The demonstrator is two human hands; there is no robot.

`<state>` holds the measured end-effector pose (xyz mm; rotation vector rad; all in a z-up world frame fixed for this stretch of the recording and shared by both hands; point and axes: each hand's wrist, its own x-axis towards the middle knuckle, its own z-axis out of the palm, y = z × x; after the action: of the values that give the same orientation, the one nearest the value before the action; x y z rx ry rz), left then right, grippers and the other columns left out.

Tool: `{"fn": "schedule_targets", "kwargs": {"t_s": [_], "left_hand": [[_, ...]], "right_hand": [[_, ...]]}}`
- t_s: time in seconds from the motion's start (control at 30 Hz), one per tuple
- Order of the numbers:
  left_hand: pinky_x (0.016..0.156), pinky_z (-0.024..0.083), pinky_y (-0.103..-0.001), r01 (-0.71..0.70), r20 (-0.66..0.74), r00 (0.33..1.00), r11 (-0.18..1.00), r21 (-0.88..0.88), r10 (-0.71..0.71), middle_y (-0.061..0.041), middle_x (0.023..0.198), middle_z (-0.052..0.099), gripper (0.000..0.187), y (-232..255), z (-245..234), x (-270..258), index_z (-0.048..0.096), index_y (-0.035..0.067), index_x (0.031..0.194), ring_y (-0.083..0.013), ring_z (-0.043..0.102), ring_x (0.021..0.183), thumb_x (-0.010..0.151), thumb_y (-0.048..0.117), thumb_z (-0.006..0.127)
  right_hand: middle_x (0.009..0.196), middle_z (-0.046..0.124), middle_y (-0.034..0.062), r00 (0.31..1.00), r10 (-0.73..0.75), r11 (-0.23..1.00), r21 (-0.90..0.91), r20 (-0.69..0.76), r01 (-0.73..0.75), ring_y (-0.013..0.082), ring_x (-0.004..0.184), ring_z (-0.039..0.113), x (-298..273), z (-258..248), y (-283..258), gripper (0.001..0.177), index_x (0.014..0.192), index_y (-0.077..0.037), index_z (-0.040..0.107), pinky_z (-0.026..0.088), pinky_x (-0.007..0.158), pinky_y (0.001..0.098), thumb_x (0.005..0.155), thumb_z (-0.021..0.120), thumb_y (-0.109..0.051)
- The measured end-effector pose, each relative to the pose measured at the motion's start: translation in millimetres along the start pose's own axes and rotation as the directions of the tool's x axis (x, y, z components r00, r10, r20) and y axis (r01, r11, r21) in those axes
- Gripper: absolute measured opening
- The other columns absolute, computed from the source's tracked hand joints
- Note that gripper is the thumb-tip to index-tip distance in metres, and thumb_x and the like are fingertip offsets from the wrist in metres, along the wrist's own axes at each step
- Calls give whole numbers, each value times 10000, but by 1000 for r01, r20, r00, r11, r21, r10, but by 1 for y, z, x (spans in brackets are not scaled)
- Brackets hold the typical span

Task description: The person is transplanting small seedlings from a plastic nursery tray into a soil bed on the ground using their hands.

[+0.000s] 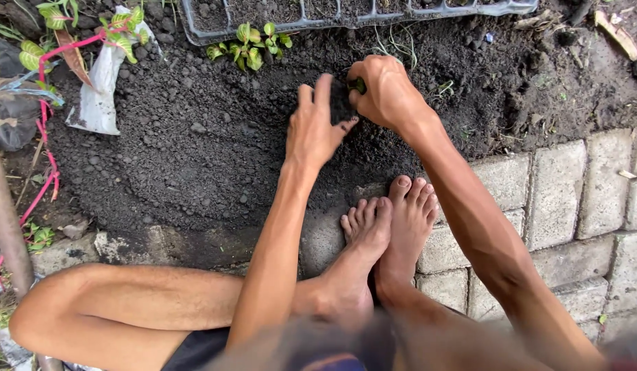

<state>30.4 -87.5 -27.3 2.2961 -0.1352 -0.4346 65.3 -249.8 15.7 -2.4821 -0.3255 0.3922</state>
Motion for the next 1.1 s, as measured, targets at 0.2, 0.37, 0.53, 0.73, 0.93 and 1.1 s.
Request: {"fn": "schedule_targets", "kwargs": {"t_s": [0.2, 0.37, 0.53, 0.73, 0.93, 1.1], "left_hand": [[844, 649, -451, -148, -6, 989, 982, -120, 148, -173, 1150, 599, 596, 6, -8, 8, 594, -25, 1306, -370, 737, 927, 755, -35, 823], [698, 622, -416, -157, -66, 986, 982, -110, 150, -149, 1103, 590, 498, 3, -3, 8, 625, -39, 1259, -301, 722, 793, 804, 14, 822], [671, 655, -358, -128, -117, 986, 989, -74, 119, -110, 1047, 588, 475, -3, 3, 3, 676, -30, 1243, -249, 719, 715, 800, 40, 829], [661, 655, -357, -134, -86, 989, 981, -138, 123, -151, 1150, 581, 449, -12, -30, -32, 646, 7, 1289, -258, 708, 781, 911, 218, 766], [841, 430, -588, 32, -160, 986, 869, 494, 54, -154, 1372, 458, 698, -41, -81, -96, 582, 157, 1371, -384, 478, 1110, 826, 531, 807], [990, 145, -899, 201, -132, 979, 821, 535, -153, -327, 1613, 204, 1195, -61, -60, -108, 307, 140, 1610, -699, 117, 1401, 764, 966, 480]], "right_hand": [[842, 747, 267, 999, 28, 999, -39, 30, -27, 304, 534, 696, 2, -1, -8, 261, 984, 134, 761, 592, 396, 303, 743, 661, 144], [736, 734, 251, 999, 26, 997, -79, -22, -27, 276, 458, 667, -3, 3, -6, 284, 1012, 152, 752, 601, 457, 336, 757, 627, 138], [825, 730, 265, 999, 37, 992, -117, -3, -37, 338, 641, 697, -2, 9, -2, 297, 1022, 129, 757, 634, 631, 388, 757, 625, 110], [883, 632, 161, 984, -116, 961, -267, -136, 76, 288, 686, 631, 13, 2, -28, 307, 1120, 79, 702, 597, 606, 374, 817, 694, 27], [866, 662, 82, 945, -320, 559, -818, -62, 135, 156, 633, 560, 59, 54, -11, 554, 1462, -72, 539, 470, 617, 301, 926, 659, -147], [771, 647, 71, 968, -237, 469, -864, 78, 184, 151, 642, 560, 77, 63, 2, 185, 1077, -82, 559, 504, 623, 308, 928, 670, -87]]}}
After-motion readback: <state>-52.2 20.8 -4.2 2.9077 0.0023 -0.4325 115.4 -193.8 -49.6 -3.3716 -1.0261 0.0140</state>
